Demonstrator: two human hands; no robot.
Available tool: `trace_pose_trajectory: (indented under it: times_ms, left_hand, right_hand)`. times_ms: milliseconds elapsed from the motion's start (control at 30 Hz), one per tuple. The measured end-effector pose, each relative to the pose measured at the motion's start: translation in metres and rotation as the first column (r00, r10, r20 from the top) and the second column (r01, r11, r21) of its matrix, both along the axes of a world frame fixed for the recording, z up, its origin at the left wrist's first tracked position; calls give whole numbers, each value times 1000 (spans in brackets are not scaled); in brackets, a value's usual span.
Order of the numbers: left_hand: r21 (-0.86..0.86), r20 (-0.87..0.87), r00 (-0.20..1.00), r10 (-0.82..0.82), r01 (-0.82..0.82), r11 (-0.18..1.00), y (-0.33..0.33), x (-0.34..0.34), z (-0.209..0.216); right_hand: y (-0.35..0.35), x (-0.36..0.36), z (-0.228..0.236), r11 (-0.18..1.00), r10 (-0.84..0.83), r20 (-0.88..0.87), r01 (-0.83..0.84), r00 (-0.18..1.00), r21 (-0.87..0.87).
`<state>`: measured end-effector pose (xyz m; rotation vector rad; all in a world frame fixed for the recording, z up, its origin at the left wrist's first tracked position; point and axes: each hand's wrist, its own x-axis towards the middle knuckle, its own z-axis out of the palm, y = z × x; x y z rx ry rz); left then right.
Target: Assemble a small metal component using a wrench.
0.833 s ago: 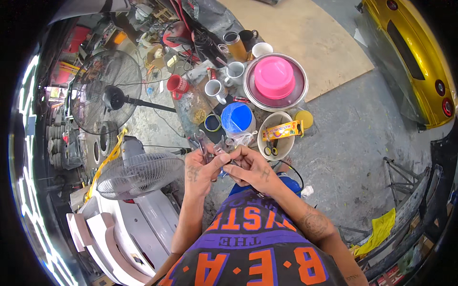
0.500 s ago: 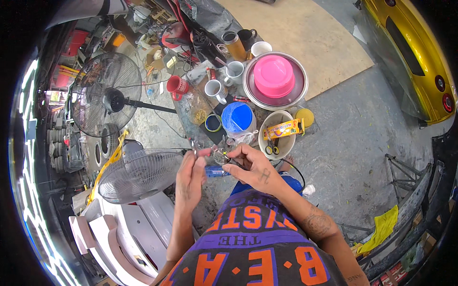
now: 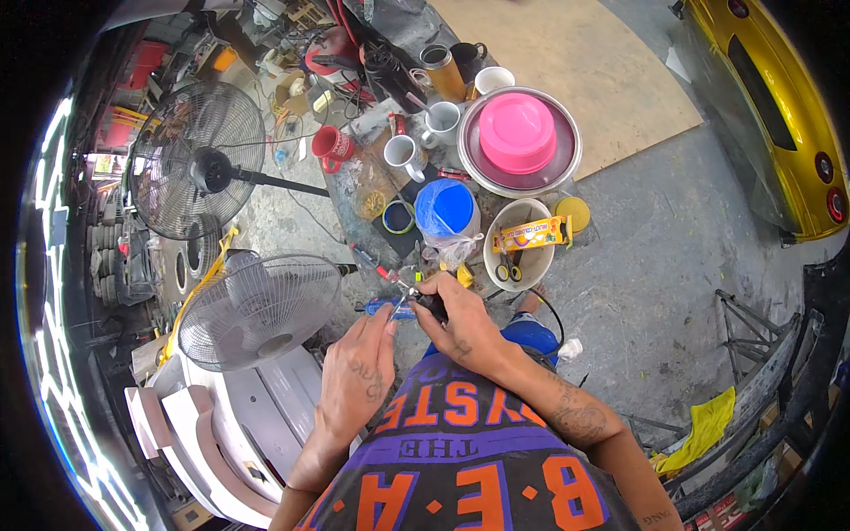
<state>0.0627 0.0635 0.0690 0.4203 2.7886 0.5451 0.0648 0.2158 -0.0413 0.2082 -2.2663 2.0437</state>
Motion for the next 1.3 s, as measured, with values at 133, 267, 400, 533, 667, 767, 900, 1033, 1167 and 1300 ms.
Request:
trace_pose_trajectory:
  times_ms: [133,267,400,533,667,767,900,1033,1167,1300]
  left_hand:
    - [-11,-8,1000,-11,11,1000,1,-1,0]
    - [-27,8,1000,16,-16,1000,2,0,0]
    - [157,21,998,64,-67,985,-6,-6,-4]
    - [347,87,992,87,-112,931,-20,-14,-11]
    - [425,130,991,37,-89,901,-32,-27,-13]
    - [562,144,988,-58,-33,827,-41,-37,-36]
    - [853,44,996,-71,-1,522,-43,-51,-93]
    - [905,-48,990,130,-12,425,-47,-42,-100]
    - [821,320,932,170,-362,442,-61,-19,-83]
    - [779,482,857,183,-515,358,-12,-16,-42]
  right_hand:
    - [-4,2,-5,1000,-4,4,4,1000,6]
    - [-2,1,-2,999,20,15,-20,1000,32]
    - [-3,-1,4,992,52,103,-39,993,-124]
    - [3,-5,7,964,150,146,-112,978,-239]
    - [12,-9,15,563,530,260,-105,807,-820]
    - [7,-7,16,232,689,127,-51,714,-971]
    - [-9,0,16,-232,873,-130,164,471,-959]
    - [10,-13,33,47,835,60,37,548,-998]
    - [13,-6,45,756,472,322,-189,820,-627]
    - [4,0,37,946,302,120,-281,946,-163]
